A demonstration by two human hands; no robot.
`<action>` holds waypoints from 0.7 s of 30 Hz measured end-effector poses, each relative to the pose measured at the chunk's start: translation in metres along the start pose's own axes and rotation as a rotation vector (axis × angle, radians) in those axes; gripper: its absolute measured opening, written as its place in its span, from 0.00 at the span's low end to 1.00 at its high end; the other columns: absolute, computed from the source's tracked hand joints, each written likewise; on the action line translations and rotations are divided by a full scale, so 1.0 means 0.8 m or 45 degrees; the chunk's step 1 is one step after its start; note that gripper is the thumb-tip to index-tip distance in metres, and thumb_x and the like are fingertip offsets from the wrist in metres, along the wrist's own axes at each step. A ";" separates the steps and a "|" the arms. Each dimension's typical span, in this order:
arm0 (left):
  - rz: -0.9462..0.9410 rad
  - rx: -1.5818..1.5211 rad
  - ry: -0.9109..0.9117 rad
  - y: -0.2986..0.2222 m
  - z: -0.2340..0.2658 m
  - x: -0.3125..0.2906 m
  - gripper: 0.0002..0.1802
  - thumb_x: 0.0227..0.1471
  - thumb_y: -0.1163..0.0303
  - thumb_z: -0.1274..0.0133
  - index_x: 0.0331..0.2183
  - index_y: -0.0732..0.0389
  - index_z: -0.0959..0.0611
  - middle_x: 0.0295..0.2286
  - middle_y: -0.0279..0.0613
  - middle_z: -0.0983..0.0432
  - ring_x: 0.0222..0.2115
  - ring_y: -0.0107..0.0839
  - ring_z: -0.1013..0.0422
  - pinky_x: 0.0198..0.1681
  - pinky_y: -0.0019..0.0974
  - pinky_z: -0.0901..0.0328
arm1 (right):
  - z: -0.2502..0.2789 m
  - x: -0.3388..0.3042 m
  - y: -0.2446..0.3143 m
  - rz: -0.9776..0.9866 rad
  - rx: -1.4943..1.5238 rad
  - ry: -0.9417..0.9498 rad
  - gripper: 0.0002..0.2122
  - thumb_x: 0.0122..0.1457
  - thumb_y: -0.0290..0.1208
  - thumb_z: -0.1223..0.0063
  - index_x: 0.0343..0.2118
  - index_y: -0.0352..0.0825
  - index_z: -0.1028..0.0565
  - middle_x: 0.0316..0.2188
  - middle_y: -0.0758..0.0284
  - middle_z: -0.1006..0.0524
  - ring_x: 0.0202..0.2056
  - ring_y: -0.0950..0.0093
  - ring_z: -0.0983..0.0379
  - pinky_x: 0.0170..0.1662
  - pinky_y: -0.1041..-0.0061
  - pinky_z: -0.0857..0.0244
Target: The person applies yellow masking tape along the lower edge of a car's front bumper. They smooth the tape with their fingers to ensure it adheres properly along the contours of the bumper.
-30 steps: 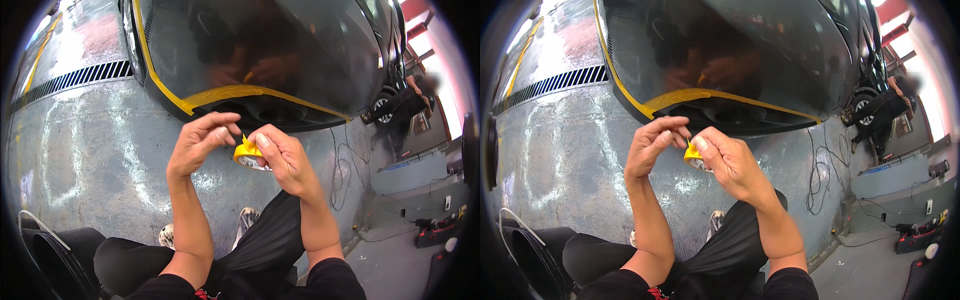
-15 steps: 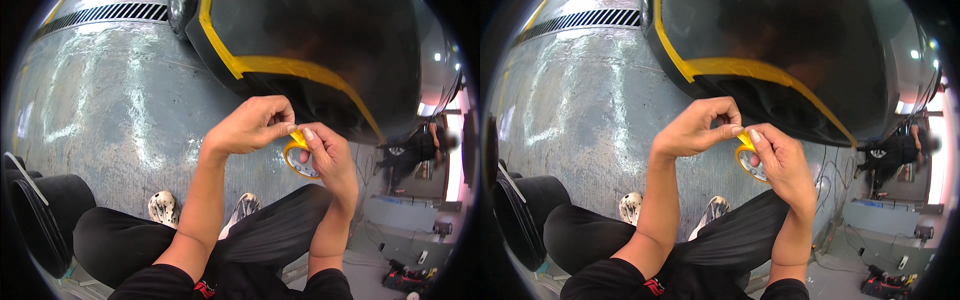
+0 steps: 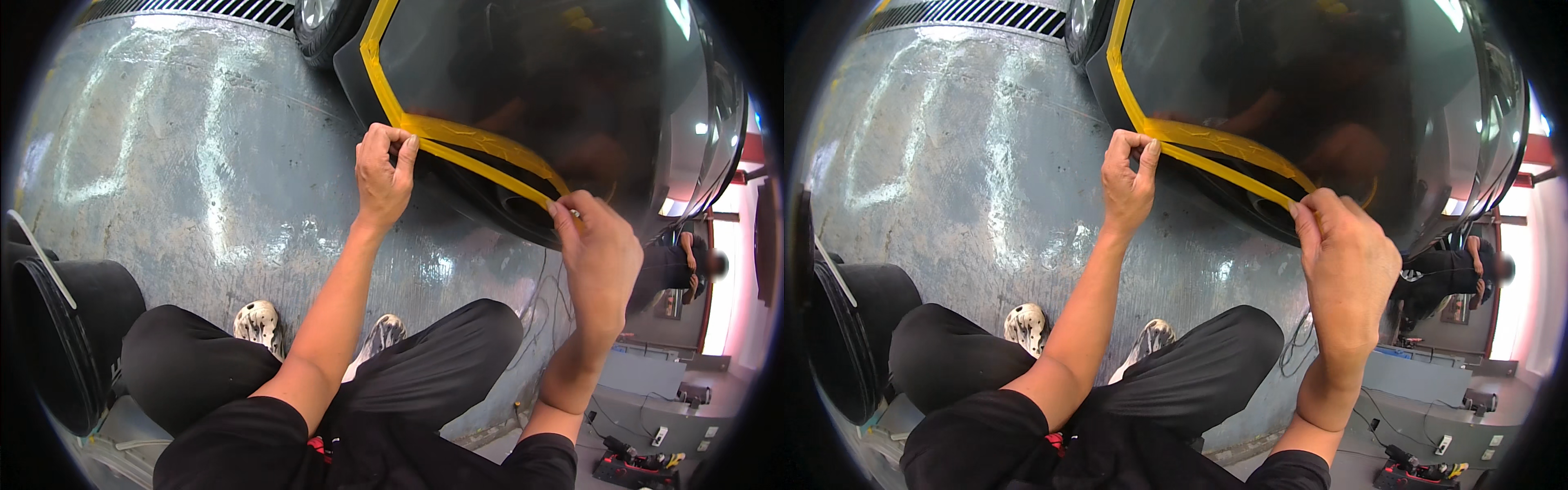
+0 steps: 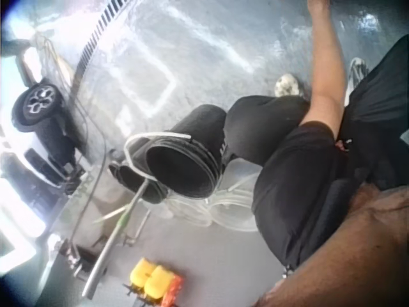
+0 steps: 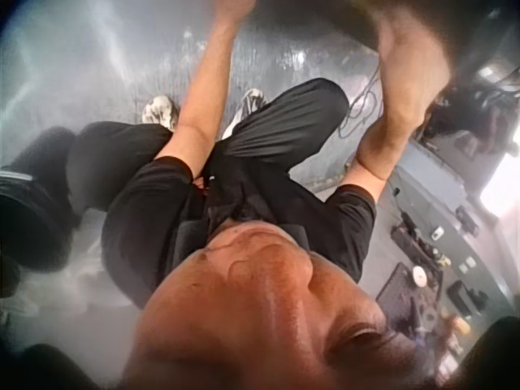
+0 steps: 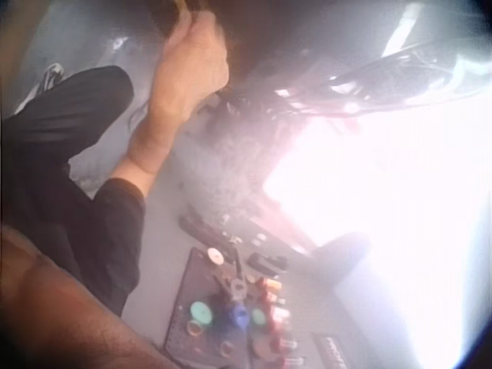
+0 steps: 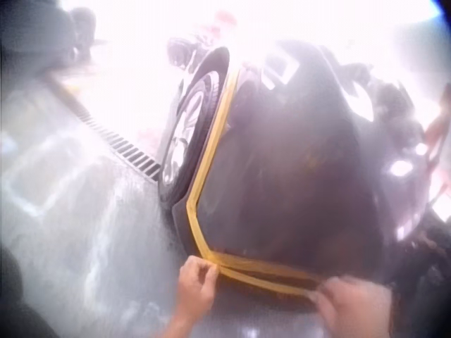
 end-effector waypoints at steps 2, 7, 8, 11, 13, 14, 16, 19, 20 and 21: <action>-0.041 0.068 -0.069 0.003 -0.003 -0.006 0.09 0.66 0.68 0.37 0.35 0.59 0.21 0.32 0.37 0.25 0.32 0.35 0.28 0.44 0.42 0.36 | -0.005 0.005 0.011 0.001 -0.069 -0.053 0.11 0.64 0.41 0.31 0.32 0.39 0.17 0.27 0.67 0.19 0.28 0.60 0.21 0.31 0.63 0.32; -0.019 0.086 -0.176 0.010 -0.015 -0.020 0.09 0.68 0.68 0.38 0.36 0.58 0.21 0.32 0.37 0.26 0.31 0.36 0.30 0.42 0.42 0.37 | -0.017 0.010 0.021 -0.015 -0.141 -0.166 0.14 0.60 0.44 0.28 0.30 0.40 0.19 0.26 0.70 0.20 0.26 0.62 0.23 0.29 0.64 0.34; -0.018 0.079 -0.195 0.011 -0.018 -0.019 0.09 0.68 0.68 0.38 0.36 0.58 0.22 0.32 0.37 0.26 0.31 0.36 0.30 0.42 0.42 0.37 | -0.020 0.011 0.022 -0.029 -0.150 -0.181 0.15 0.60 0.45 0.27 0.29 0.40 0.19 0.26 0.70 0.20 0.26 0.62 0.23 0.30 0.64 0.34; 0.003 0.130 -0.204 0.010 -0.020 -0.020 0.10 0.69 0.67 0.39 0.37 0.59 0.22 0.33 0.37 0.27 0.32 0.34 0.30 0.43 0.40 0.36 | -0.027 0.014 0.025 -0.048 -0.169 -0.227 0.16 0.59 0.45 0.26 0.28 0.39 0.20 0.25 0.70 0.20 0.25 0.62 0.24 0.30 0.64 0.35; -0.007 0.184 -0.224 0.009 -0.021 -0.024 0.09 0.69 0.67 0.38 0.37 0.59 0.21 0.32 0.37 0.27 0.32 0.33 0.30 0.44 0.41 0.36 | -0.030 0.015 0.026 -0.031 -0.175 -0.257 0.16 0.58 0.45 0.26 0.27 0.39 0.20 0.24 0.70 0.20 0.24 0.62 0.24 0.30 0.64 0.37; -0.028 0.206 -0.254 0.007 -0.023 -0.025 0.09 0.67 0.67 0.37 0.36 0.58 0.21 0.32 0.36 0.27 0.31 0.33 0.31 0.43 0.41 0.37 | -0.030 0.016 0.028 -0.034 -0.168 -0.273 0.16 0.58 0.45 0.25 0.27 0.39 0.20 0.24 0.70 0.20 0.24 0.63 0.25 0.30 0.64 0.38; -0.030 0.220 -0.292 0.012 -0.028 -0.024 0.09 0.66 0.67 0.35 0.37 0.55 0.21 0.32 0.34 0.27 0.32 0.33 0.31 0.45 0.42 0.39 | -0.032 0.019 0.033 -0.039 -0.155 -0.304 0.16 0.58 0.44 0.25 0.27 0.40 0.21 0.23 0.70 0.20 0.23 0.63 0.26 0.31 0.65 0.39; -0.002 0.246 -0.339 0.009 -0.035 -0.030 0.09 0.65 0.67 0.35 0.43 0.56 0.19 0.37 0.37 0.26 0.40 0.36 0.28 0.49 0.43 0.38 | -0.035 0.020 0.031 -0.036 -0.145 -0.301 0.16 0.57 0.44 0.24 0.26 0.40 0.21 0.23 0.70 0.20 0.22 0.64 0.26 0.31 0.65 0.40; -0.054 0.285 -0.403 0.008 -0.038 -0.031 0.11 0.66 0.67 0.36 0.46 0.56 0.19 0.41 0.39 0.25 0.44 0.38 0.28 0.52 0.45 0.38 | -0.033 0.020 0.030 -0.044 -0.144 -0.284 0.16 0.57 0.44 0.24 0.26 0.40 0.21 0.23 0.70 0.20 0.22 0.64 0.27 0.31 0.65 0.40; -0.107 0.325 -0.468 0.009 -0.042 -0.032 0.13 0.66 0.67 0.36 0.49 0.57 0.19 0.45 0.42 0.25 0.49 0.40 0.28 0.56 0.47 0.38 | -0.032 0.019 0.029 -0.052 -0.143 -0.268 0.16 0.57 0.44 0.24 0.26 0.40 0.21 0.23 0.70 0.20 0.22 0.64 0.27 0.32 0.65 0.40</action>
Point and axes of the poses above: each hand's wrist, its own x-axis towards the middle knuckle, its own z-axis out of the back of the hand, y = z × x, the point moved 1 cm from there along x, towards the middle knuckle
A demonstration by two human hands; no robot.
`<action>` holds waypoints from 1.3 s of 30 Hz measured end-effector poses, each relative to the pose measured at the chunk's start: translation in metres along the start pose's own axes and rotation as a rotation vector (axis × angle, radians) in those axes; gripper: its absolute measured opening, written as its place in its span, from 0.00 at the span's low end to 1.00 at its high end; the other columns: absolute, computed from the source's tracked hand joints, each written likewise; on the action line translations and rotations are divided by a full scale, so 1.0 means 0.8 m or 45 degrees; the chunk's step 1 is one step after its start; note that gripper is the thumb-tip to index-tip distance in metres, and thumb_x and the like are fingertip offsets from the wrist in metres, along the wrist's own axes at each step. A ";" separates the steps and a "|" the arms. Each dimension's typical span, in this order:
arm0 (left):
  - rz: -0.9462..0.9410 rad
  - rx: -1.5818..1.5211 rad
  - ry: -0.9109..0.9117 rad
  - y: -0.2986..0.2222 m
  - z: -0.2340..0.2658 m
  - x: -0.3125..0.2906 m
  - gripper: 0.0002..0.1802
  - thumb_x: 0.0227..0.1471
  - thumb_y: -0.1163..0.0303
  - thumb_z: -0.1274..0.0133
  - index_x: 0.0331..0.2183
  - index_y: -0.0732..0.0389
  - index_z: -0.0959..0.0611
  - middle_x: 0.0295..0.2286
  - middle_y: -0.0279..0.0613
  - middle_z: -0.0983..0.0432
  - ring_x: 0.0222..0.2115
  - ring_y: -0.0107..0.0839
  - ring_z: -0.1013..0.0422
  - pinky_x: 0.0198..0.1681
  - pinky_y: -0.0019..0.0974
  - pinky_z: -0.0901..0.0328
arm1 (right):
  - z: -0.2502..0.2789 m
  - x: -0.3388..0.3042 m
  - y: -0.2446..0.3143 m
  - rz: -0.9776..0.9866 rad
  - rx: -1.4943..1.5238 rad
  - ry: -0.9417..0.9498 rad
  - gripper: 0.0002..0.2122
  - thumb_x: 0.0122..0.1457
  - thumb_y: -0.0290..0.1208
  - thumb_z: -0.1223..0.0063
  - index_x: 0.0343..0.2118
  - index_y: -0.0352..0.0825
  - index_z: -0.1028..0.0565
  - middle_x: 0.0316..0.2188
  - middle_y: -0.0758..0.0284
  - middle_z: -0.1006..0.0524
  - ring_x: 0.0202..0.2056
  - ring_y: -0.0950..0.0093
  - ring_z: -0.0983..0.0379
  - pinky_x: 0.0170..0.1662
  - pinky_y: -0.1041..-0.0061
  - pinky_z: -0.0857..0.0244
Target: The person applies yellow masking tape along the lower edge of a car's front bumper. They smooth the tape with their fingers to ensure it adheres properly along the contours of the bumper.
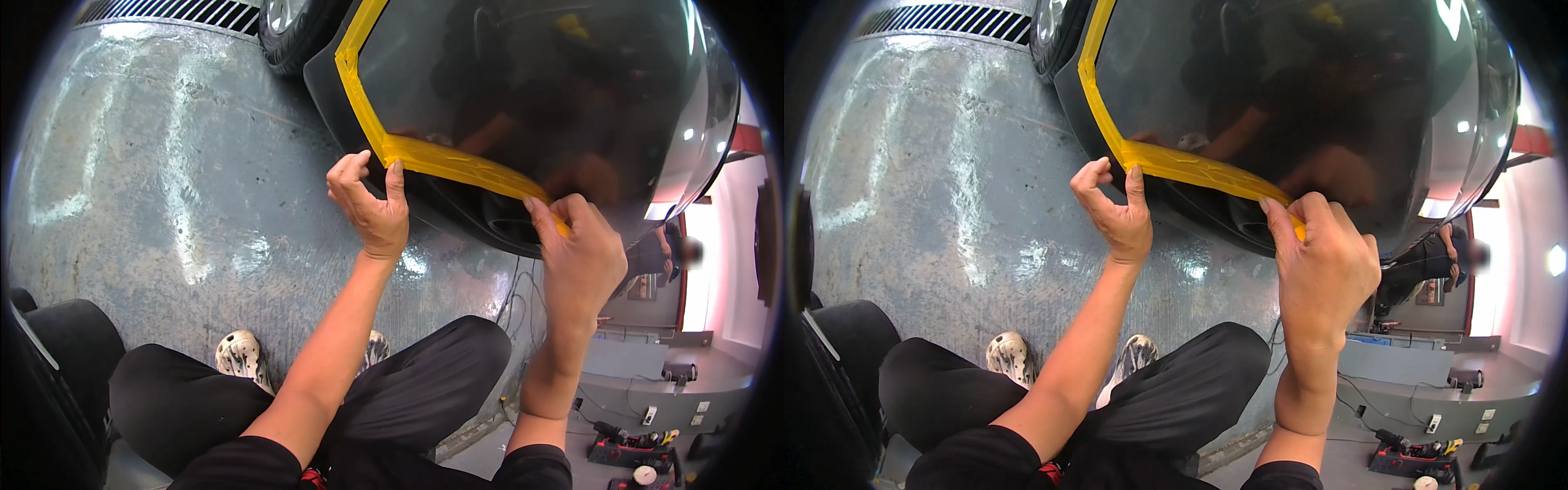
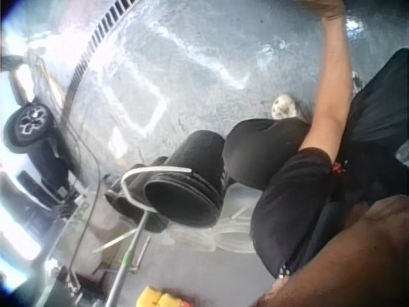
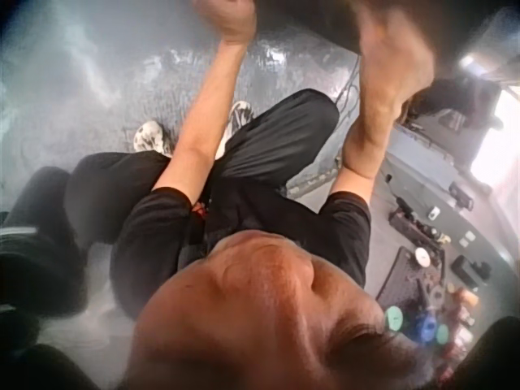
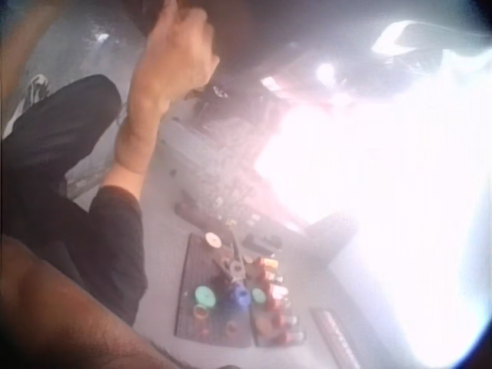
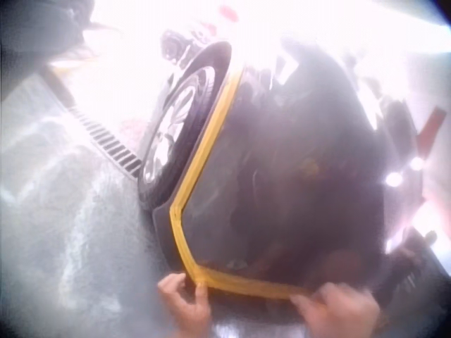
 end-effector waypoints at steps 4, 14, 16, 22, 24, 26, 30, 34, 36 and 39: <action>-0.272 0.064 0.169 -0.018 0.003 -0.019 0.27 0.67 0.69 0.39 0.64 0.63 0.26 0.63 0.56 0.31 0.66 0.53 0.36 0.73 0.56 0.46 | -0.001 -0.002 -0.007 0.012 -0.029 0.017 0.16 0.57 0.45 0.25 0.27 0.40 0.21 0.23 0.71 0.19 0.22 0.64 0.26 0.32 0.65 0.39; -0.334 0.037 0.490 -0.021 -0.019 -0.056 0.56 0.71 0.36 0.53 0.78 0.65 0.54 0.78 0.66 0.66 0.79 0.60 0.68 0.79 0.64 0.72 | -0.005 -0.002 -0.001 0.012 -0.063 -0.032 0.16 0.57 0.46 0.25 0.27 0.42 0.20 0.22 0.72 0.19 0.23 0.65 0.24 0.34 0.65 0.38; -0.280 -0.046 0.468 -0.029 -0.017 -0.045 0.59 0.69 0.33 0.51 0.78 0.64 0.54 0.78 0.66 0.66 0.79 0.60 0.68 0.78 0.65 0.71 | -0.007 -0.005 -0.002 -0.011 -0.061 -0.021 0.15 0.57 0.46 0.25 0.27 0.42 0.20 0.22 0.73 0.19 0.23 0.65 0.24 0.34 0.65 0.37; -0.331 -0.328 0.332 -0.058 -0.033 0.047 0.70 0.54 0.30 0.35 0.78 0.60 0.51 0.77 0.66 0.66 0.79 0.61 0.65 0.77 0.69 0.66 | -0.007 -0.001 -0.003 0.033 -0.119 -0.046 0.14 0.56 0.45 0.25 0.28 0.42 0.19 0.23 0.73 0.18 0.25 0.67 0.21 0.34 0.65 0.36; -0.328 -0.229 0.409 -0.070 -0.031 0.050 0.78 0.46 0.27 0.31 0.79 0.59 0.53 0.78 0.65 0.67 0.79 0.61 0.68 0.77 0.70 0.69 | -0.008 -0.004 -0.005 0.023 -0.078 -0.029 0.13 0.57 0.43 0.26 0.29 0.42 0.19 0.24 0.71 0.18 0.26 0.66 0.20 0.35 0.64 0.35; -0.288 -0.180 0.460 -0.083 -0.026 0.046 0.79 0.44 0.26 0.31 0.79 0.59 0.54 0.78 0.64 0.68 0.79 0.62 0.71 0.77 0.70 0.71 | -0.007 -0.008 -0.007 0.015 -0.050 -0.023 0.12 0.58 0.42 0.26 0.29 0.42 0.19 0.25 0.71 0.18 0.27 0.65 0.19 0.35 0.64 0.35; -0.267 -0.161 0.466 -0.089 -0.029 0.050 0.83 0.40 0.23 0.30 0.79 0.59 0.54 0.78 0.64 0.68 0.79 0.63 0.75 0.76 0.73 0.73 | -0.010 -0.016 -0.004 -0.017 0.016 -0.009 0.09 0.61 0.38 0.29 0.32 0.41 0.19 0.28 0.68 0.18 0.28 0.64 0.18 0.36 0.63 0.34; -0.291 -0.152 0.410 -0.099 -0.039 0.056 0.85 0.37 0.19 0.32 0.79 0.59 0.53 0.78 0.65 0.67 0.78 0.66 0.76 0.75 0.76 0.75 | -0.014 -0.025 0.000 0.008 0.034 -0.134 0.05 0.63 0.32 0.33 0.34 0.41 0.20 0.29 0.66 0.20 0.26 0.62 0.19 0.29 0.60 0.31; -0.271 -0.150 0.399 -0.100 -0.038 0.049 0.85 0.36 0.18 0.33 0.79 0.59 0.52 0.78 0.65 0.66 0.78 0.68 0.76 0.74 0.77 0.76 | -0.018 -0.031 0.005 -0.044 0.068 -0.158 0.05 0.63 0.31 0.33 0.34 0.40 0.21 0.29 0.66 0.21 0.25 0.61 0.20 0.28 0.61 0.31; -0.271 -0.160 0.379 -0.099 -0.041 0.051 0.86 0.35 0.17 0.33 0.79 0.58 0.51 0.78 0.66 0.65 0.78 0.69 0.76 0.73 0.78 0.76 | -0.019 -0.047 0.021 -0.055 0.154 -0.124 0.05 0.62 0.30 0.33 0.33 0.40 0.21 0.28 0.66 0.22 0.22 0.62 0.23 0.27 0.63 0.31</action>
Point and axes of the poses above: each hand's wrist, its own x-axis towards the middle knuckle, its own z-axis out of the back of the hand, y = z × x, the point moved 1 cm from there along x, towards the middle knuckle
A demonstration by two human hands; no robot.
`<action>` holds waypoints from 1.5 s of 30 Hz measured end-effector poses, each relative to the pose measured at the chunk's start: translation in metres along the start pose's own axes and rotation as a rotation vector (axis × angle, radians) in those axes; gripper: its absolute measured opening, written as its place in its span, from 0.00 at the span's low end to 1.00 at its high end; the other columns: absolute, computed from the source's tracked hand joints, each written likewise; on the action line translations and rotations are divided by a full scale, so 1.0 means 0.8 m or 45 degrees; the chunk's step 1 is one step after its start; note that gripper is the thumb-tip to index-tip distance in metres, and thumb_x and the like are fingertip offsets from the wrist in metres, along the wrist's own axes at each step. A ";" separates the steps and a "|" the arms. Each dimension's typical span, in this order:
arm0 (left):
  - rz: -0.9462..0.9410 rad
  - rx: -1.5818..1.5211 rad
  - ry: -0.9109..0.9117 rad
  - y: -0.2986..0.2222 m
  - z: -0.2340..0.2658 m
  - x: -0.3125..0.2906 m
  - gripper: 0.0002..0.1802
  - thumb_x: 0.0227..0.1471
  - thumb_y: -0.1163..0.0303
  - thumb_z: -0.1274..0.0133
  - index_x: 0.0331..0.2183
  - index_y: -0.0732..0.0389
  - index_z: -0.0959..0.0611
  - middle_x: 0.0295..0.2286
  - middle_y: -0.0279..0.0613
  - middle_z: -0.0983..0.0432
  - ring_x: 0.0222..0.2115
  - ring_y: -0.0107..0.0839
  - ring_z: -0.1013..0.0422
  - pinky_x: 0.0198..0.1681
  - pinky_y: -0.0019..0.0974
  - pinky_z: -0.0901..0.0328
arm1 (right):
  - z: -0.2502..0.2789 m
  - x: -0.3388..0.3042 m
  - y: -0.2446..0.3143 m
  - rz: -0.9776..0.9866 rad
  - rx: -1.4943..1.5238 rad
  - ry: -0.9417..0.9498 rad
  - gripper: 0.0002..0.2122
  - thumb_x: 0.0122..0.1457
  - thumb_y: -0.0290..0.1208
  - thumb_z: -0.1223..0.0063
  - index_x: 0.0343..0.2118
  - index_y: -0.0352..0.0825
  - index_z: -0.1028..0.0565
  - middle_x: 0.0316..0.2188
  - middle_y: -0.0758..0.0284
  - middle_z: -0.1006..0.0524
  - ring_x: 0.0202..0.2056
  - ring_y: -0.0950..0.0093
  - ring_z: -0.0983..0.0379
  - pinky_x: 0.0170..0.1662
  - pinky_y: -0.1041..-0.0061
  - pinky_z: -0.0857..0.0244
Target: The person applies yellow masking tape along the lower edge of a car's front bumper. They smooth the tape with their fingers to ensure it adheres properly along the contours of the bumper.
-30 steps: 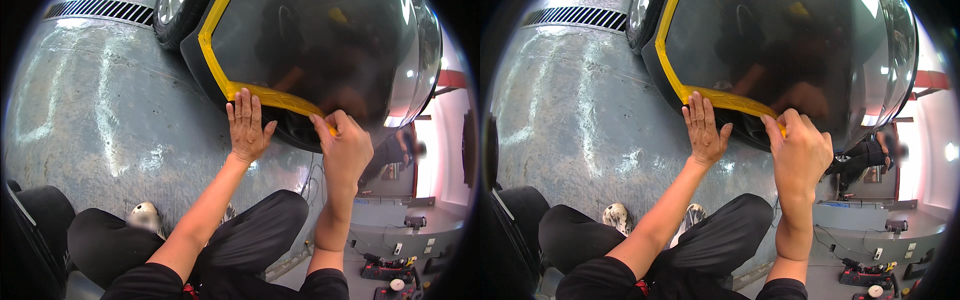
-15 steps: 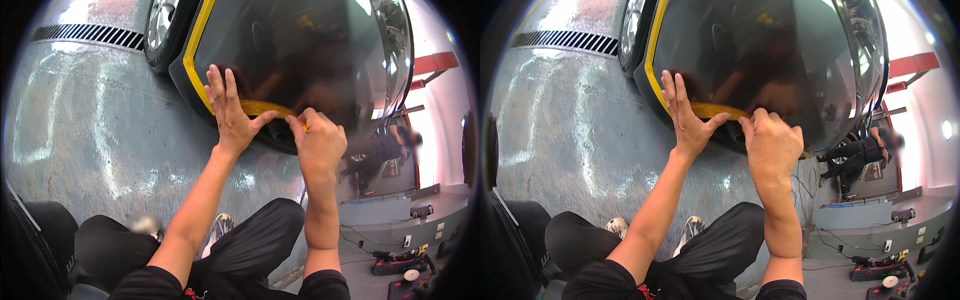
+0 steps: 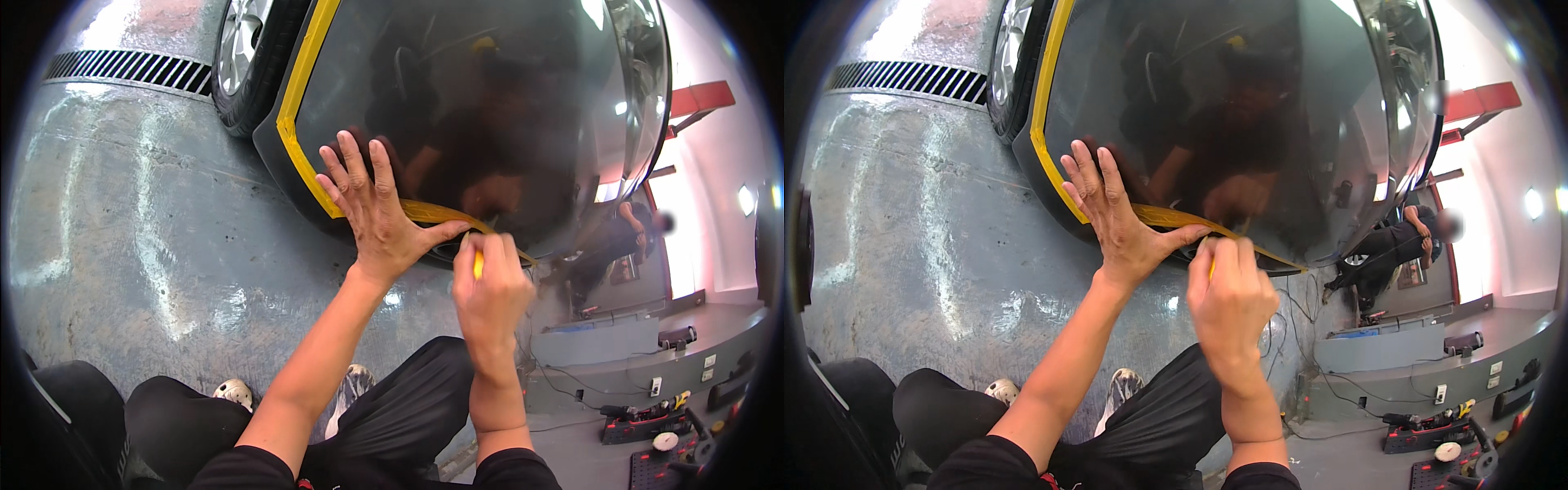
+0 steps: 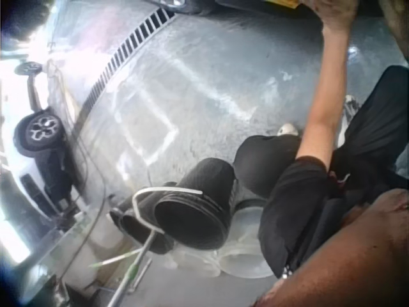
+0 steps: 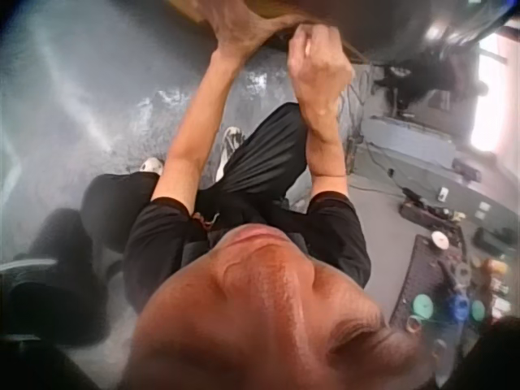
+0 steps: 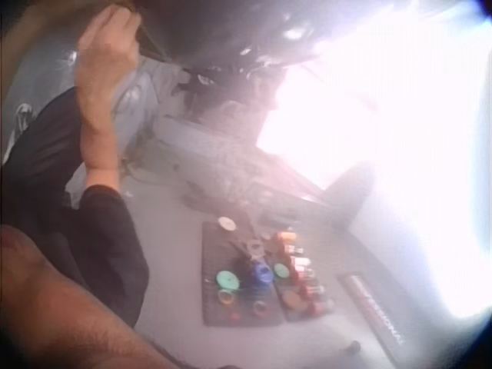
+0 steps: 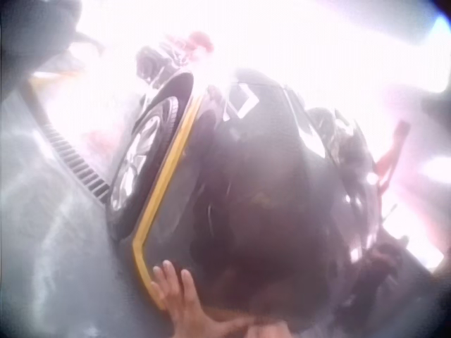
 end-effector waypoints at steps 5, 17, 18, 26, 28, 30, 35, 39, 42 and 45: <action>-0.083 0.068 -0.022 0.013 0.005 0.006 0.88 0.30 0.16 0.32 0.79 0.56 0.50 0.78 0.64 0.64 0.78 0.64 0.69 0.75 0.74 0.71 | 0.014 -0.057 0.048 0.001 0.487 0.369 0.05 0.58 0.26 0.30 0.33 0.40 0.19 0.28 0.66 0.20 0.22 0.62 0.24 0.26 0.64 0.31; 0.094 -0.045 0.239 0.185 0.082 0.009 0.82 0.38 0.26 0.27 0.79 0.51 0.54 0.78 0.57 0.66 0.79 0.59 0.65 0.79 0.65 0.61 | 0.089 -0.109 0.015 -0.544 0.932 0.606 0.04 0.68 0.25 0.35 0.40 0.30 0.17 0.32 0.62 0.18 0.33 0.70 0.20 0.38 0.75 0.29; 0.123 -0.049 0.275 0.185 0.085 0.011 0.81 0.39 0.26 0.28 0.79 0.51 0.53 0.78 0.57 0.65 0.79 0.59 0.65 0.79 0.64 0.60 | 0.089 -0.119 0.011 -0.589 1.022 0.619 0.05 0.70 0.27 0.36 0.41 0.30 0.17 0.34 0.62 0.17 0.34 0.72 0.20 0.39 0.76 0.28; 0.175 0.070 -0.001 0.195 0.049 -0.038 0.55 0.71 0.33 0.54 0.76 0.66 0.48 0.76 0.65 0.58 0.77 0.58 0.57 0.79 0.58 0.58 | 0.065 -0.189 -0.058 -0.793 1.767 0.704 0.14 0.78 0.36 0.46 0.56 0.32 0.20 0.43 0.65 0.15 0.38 0.77 0.21 0.46 0.77 0.27; 0.238 0.022 -0.120 0.189 0.037 -0.048 0.52 0.72 0.35 0.55 0.75 0.70 0.45 0.74 0.64 0.54 0.76 0.58 0.54 0.79 0.56 0.57 | 0.058 -0.205 -0.088 -0.809 1.899 0.705 0.17 0.78 0.38 0.47 0.62 0.34 0.22 0.42 0.66 0.16 0.36 0.76 0.24 0.46 0.76 0.28; 0.183 0.046 -0.240 0.160 0.029 -0.050 0.49 0.74 0.38 0.56 0.73 0.72 0.43 0.72 0.64 0.49 0.75 0.56 0.51 0.79 0.55 0.55 | 0.042 -0.216 -0.120 -0.743 1.940 0.764 0.21 0.78 0.39 0.46 0.67 0.36 0.26 0.39 0.67 0.18 0.35 0.78 0.25 0.45 0.76 0.28; -0.463 0.144 -0.393 0.008 -0.015 -0.054 0.33 0.78 0.54 0.56 0.69 0.70 0.35 0.68 0.64 0.41 0.72 0.56 0.44 0.77 0.55 0.48 | -0.041 -0.264 -0.220 -0.654 2.090 1.016 0.29 0.77 0.37 0.47 0.76 0.36 0.39 0.31 0.68 0.25 0.32 0.78 0.29 0.44 0.73 0.30; -1.005 -0.090 0.238 -0.125 -0.096 -0.118 0.25 0.71 0.72 0.55 0.65 0.66 0.30 0.59 0.59 0.27 0.62 0.55 0.28 0.71 0.55 0.38 | -0.125 -0.292 -0.295 -0.662 2.336 0.946 0.25 0.76 0.30 0.49 0.73 0.35 0.35 0.31 0.69 0.26 0.32 0.79 0.30 0.45 0.74 0.29; -1.076 -0.031 1.002 -0.198 -0.157 -0.197 0.18 0.63 0.69 0.39 0.54 0.60 0.16 0.49 0.46 0.12 0.54 0.46 0.18 0.62 0.52 0.27 | -0.148 -0.299 -0.360 -0.776 2.405 0.978 0.21 0.74 0.25 0.51 0.69 0.32 0.29 0.35 0.69 0.22 0.36 0.80 0.24 0.46 0.75 0.27; -1.335 0.195 1.083 -0.197 -0.228 -0.234 0.16 0.65 0.65 0.40 0.52 0.59 0.12 0.53 0.42 0.13 0.58 0.39 0.20 0.68 0.47 0.32 | -0.166 -0.314 -0.415 -0.785 2.477 0.933 0.19 0.75 0.26 0.50 0.65 0.32 0.26 0.36 0.69 0.20 0.38 0.81 0.22 0.46 0.76 0.27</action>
Point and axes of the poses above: each hand's wrist, its own x-axis towards the middle knuckle, its own z-axis out of the back of the hand, y = z × x, the point moved 1 cm from there along x, towards the middle knuckle
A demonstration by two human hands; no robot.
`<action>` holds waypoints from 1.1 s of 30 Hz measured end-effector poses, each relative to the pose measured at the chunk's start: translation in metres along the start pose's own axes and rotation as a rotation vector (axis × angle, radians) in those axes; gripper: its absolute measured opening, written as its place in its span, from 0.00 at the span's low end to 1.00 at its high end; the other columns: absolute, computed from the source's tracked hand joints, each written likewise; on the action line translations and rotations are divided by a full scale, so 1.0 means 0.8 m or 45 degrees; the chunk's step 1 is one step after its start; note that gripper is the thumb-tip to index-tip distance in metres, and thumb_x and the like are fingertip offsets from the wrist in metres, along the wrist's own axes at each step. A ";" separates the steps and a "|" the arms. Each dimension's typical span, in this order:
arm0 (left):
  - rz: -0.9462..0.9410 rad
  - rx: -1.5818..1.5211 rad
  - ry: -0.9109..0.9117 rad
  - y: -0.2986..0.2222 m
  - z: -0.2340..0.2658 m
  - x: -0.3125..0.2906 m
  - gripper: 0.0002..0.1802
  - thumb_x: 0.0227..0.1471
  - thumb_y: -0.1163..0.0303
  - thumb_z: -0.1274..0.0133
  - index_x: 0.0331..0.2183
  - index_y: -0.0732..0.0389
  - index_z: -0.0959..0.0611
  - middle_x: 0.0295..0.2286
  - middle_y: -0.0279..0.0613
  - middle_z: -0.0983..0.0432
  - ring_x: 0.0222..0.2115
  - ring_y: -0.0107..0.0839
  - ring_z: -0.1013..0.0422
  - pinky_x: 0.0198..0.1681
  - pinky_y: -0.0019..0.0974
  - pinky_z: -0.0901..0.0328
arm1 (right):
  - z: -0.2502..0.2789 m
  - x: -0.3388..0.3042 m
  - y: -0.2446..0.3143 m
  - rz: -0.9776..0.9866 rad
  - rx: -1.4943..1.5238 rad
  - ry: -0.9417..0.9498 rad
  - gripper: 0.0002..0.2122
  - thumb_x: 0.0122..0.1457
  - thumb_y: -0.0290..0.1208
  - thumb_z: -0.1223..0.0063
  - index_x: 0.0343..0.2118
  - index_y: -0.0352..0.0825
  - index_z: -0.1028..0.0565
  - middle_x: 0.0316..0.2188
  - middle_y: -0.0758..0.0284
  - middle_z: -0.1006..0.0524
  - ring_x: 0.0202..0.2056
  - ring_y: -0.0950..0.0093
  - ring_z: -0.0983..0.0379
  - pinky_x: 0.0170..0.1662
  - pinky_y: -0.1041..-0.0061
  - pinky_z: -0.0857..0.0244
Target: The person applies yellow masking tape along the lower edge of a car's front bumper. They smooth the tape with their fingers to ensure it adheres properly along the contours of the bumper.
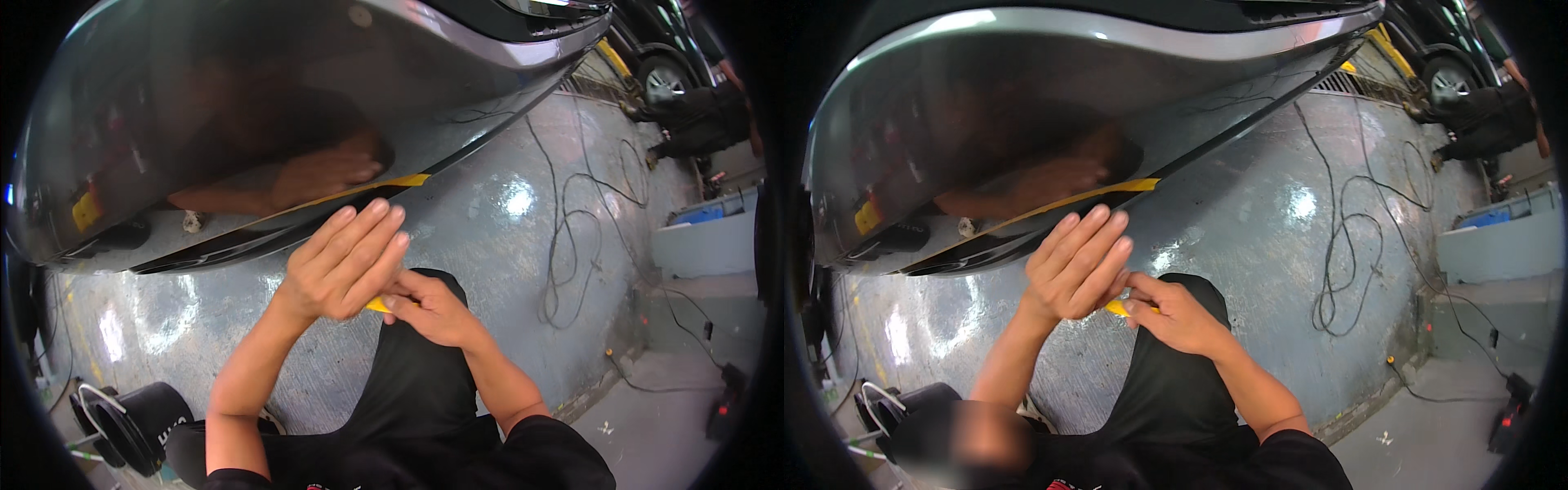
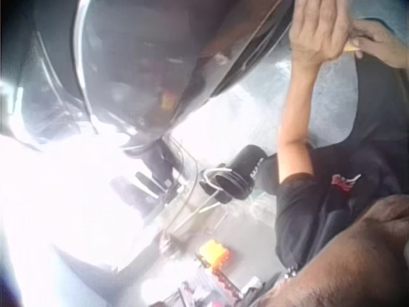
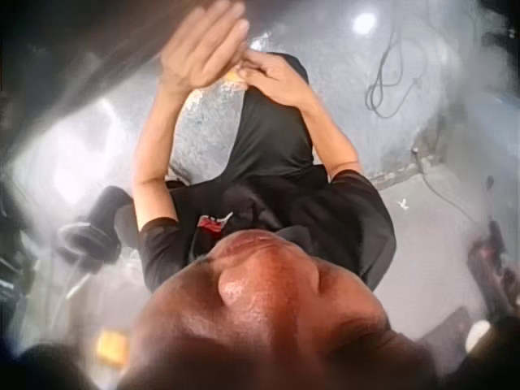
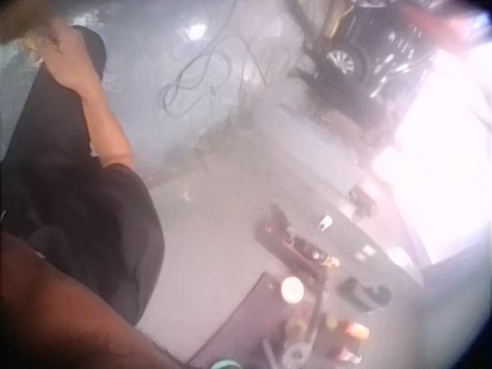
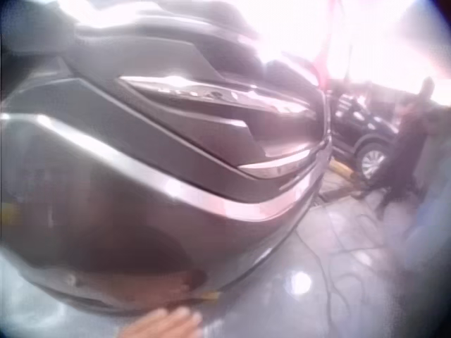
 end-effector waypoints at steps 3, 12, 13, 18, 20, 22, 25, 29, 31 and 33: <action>-0.126 0.312 0.210 0.007 -0.030 0.013 0.21 0.66 0.65 0.42 0.58 0.57 0.15 0.59 0.37 0.16 0.64 0.36 0.25 0.74 0.44 0.41 | 0.051 -0.012 0.007 -0.005 0.000 -0.052 0.18 0.75 0.26 0.49 0.64 0.32 0.25 0.32 0.71 0.22 0.36 0.81 0.23 0.46 0.78 0.29; 0.370 0.033 0.189 -0.054 -0.047 0.045 0.18 0.68 0.64 0.47 0.53 0.61 0.13 0.57 0.47 0.17 0.62 0.43 0.24 0.69 0.49 0.35 | 0.115 -0.022 0.051 0.110 0.069 0.004 0.18 0.74 0.24 0.49 0.64 0.31 0.29 0.33 0.70 0.20 0.37 0.84 0.25 0.42 0.82 0.34; 0.558 -0.090 0.064 -0.065 -0.046 0.045 0.18 0.70 0.63 0.47 0.53 0.62 0.13 0.54 0.48 0.16 0.58 0.45 0.22 0.66 0.48 0.31 | 0.120 -0.023 0.056 0.130 0.052 -0.007 0.16 0.74 0.24 0.49 0.63 0.31 0.29 0.34 0.69 0.19 0.37 0.84 0.25 0.40 0.82 0.35; 1.690 -1.191 -0.258 -0.123 -0.010 0.061 0.16 0.72 0.64 0.41 0.52 0.66 0.12 0.41 0.41 0.15 0.43 0.28 0.20 0.48 0.33 0.25 | 0.125 -0.026 0.086 0.252 0.038 0.049 0.11 0.74 0.23 0.48 0.56 0.32 0.30 0.37 0.65 0.16 0.35 0.85 0.25 0.34 0.85 0.37; 1.788 -1.367 -0.312 -0.133 -0.010 0.046 0.16 0.69 0.67 0.36 0.52 0.67 0.12 0.41 0.39 0.15 0.44 0.24 0.21 0.47 0.30 0.26 | 0.119 -0.024 0.092 0.277 0.014 0.130 0.11 0.75 0.23 0.48 0.56 0.32 0.30 0.39 0.63 0.15 0.36 0.84 0.24 0.35 0.84 0.36; 1.835 -1.397 -0.350 -0.138 -0.005 0.035 0.14 0.65 0.70 0.33 0.49 0.67 0.11 0.40 0.37 0.16 0.43 0.22 0.21 0.47 0.28 0.26 | 0.118 -0.025 0.090 0.271 -0.049 0.152 0.11 0.75 0.23 0.48 0.57 0.31 0.31 0.39 0.63 0.16 0.38 0.84 0.22 0.38 0.84 0.34; 1.757 -1.438 -0.499 -0.151 -0.006 0.018 0.11 0.64 0.70 0.31 0.43 0.67 0.11 0.36 0.37 0.13 0.38 0.21 0.20 0.45 0.29 0.25 | 0.101 -0.022 0.091 0.367 -0.155 0.166 0.12 0.74 0.23 0.49 0.57 0.31 0.31 0.35 0.63 0.18 0.27 0.87 0.34 0.30 0.86 0.43; 1.910 -1.422 -0.519 -0.163 0.008 0.003 0.07 0.64 0.71 0.32 0.40 0.65 0.12 0.36 0.37 0.14 0.40 0.21 0.20 0.46 0.30 0.25 | 0.088 -0.021 0.100 0.264 -0.221 0.277 0.14 0.75 0.23 0.47 0.59 0.31 0.30 0.40 0.64 0.16 0.38 0.81 0.24 0.43 0.81 0.33; 1.787 -1.187 -0.449 -0.161 0.018 -0.002 0.08 0.64 0.71 0.33 0.41 0.64 0.13 0.40 0.36 0.15 0.43 0.22 0.21 0.47 0.30 0.27 | 0.080 -0.016 0.105 0.240 -0.317 0.307 0.15 0.75 0.24 0.46 0.60 0.31 0.28 0.40 0.64 0.16 0.43 0.78 0.18 0.47 0.78 0.28; 1.698 -0.915 -0.414 -0.142 0.035 -0.002 0.08 0.64 0.70 0.33 0.43 0.63 0.13 0.42 0.35 0.16 0.44 0.22 0.22 0.48 0.31 0.28 | 0.075 -0.006 0.108 0.297 -0.435 0.332 0.14 0.74 0.25 0.45 0.59 0.31 0.27 0.37 0.64 0.16 0.41 0.78 0.18 0.46 0.77 0.28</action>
Point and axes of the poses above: each hand's wrist, its own x-axis towards the middle knuckle, its own z-axis out of the back of the hand, y = z × x, the point moved 1 cm from there along x, towards the middle knuckle
